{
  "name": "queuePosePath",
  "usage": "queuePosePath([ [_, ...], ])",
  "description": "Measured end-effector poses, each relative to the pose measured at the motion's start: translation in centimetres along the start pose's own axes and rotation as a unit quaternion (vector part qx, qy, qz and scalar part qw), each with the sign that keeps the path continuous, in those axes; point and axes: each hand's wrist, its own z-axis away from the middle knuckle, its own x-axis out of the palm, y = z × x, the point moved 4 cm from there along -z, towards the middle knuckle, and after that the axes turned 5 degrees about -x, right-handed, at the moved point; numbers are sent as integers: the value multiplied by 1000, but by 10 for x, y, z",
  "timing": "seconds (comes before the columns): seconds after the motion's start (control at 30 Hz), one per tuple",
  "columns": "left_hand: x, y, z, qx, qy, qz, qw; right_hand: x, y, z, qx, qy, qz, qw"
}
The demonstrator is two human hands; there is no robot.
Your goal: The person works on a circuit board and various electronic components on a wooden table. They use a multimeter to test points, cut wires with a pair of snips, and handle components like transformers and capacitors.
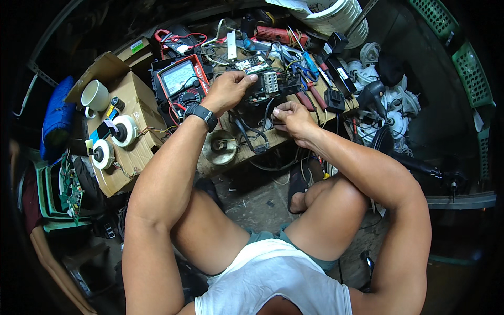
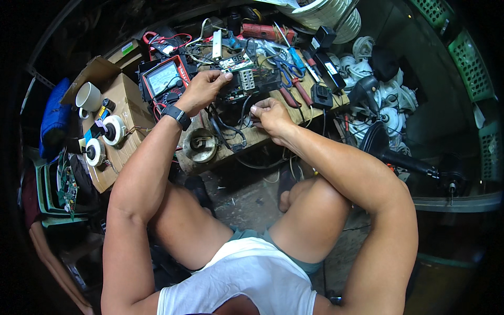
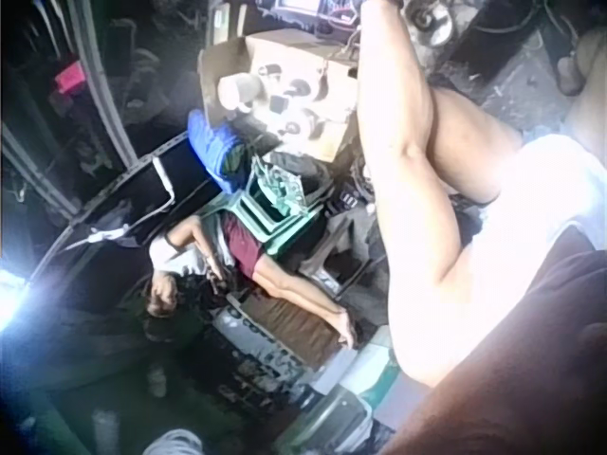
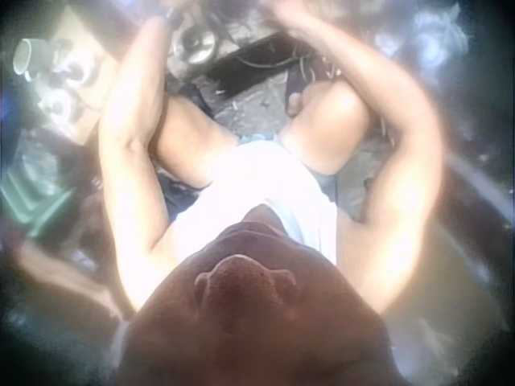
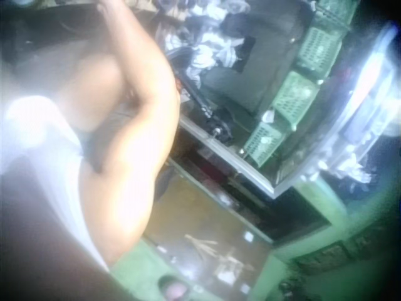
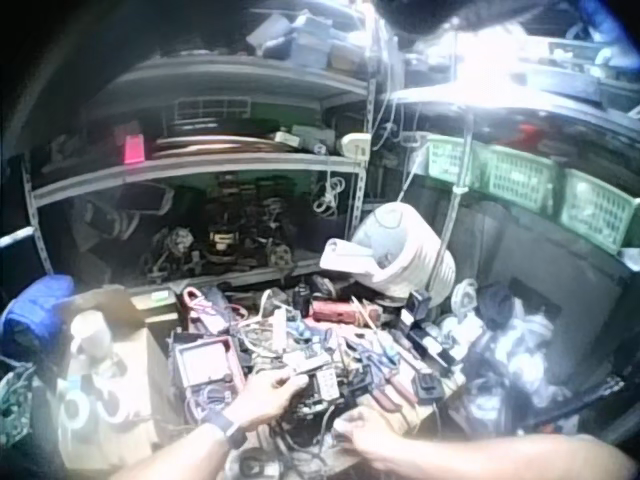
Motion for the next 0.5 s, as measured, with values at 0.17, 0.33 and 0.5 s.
queuePosePath([
  [0.17, -1, -1, 0, 29, 28, -7, 999, 26, 0, 5, 22, -62, -106, 992],
  [0.33, -1, 1, 3, 22, 27, -42, 998, 35, 3, 11, 24, -87, -128, 988],
  [0.5, -2, 4, 9, 15, 35, -62, 997, 29, 14, 1, 71, -128, -167, 975],
])
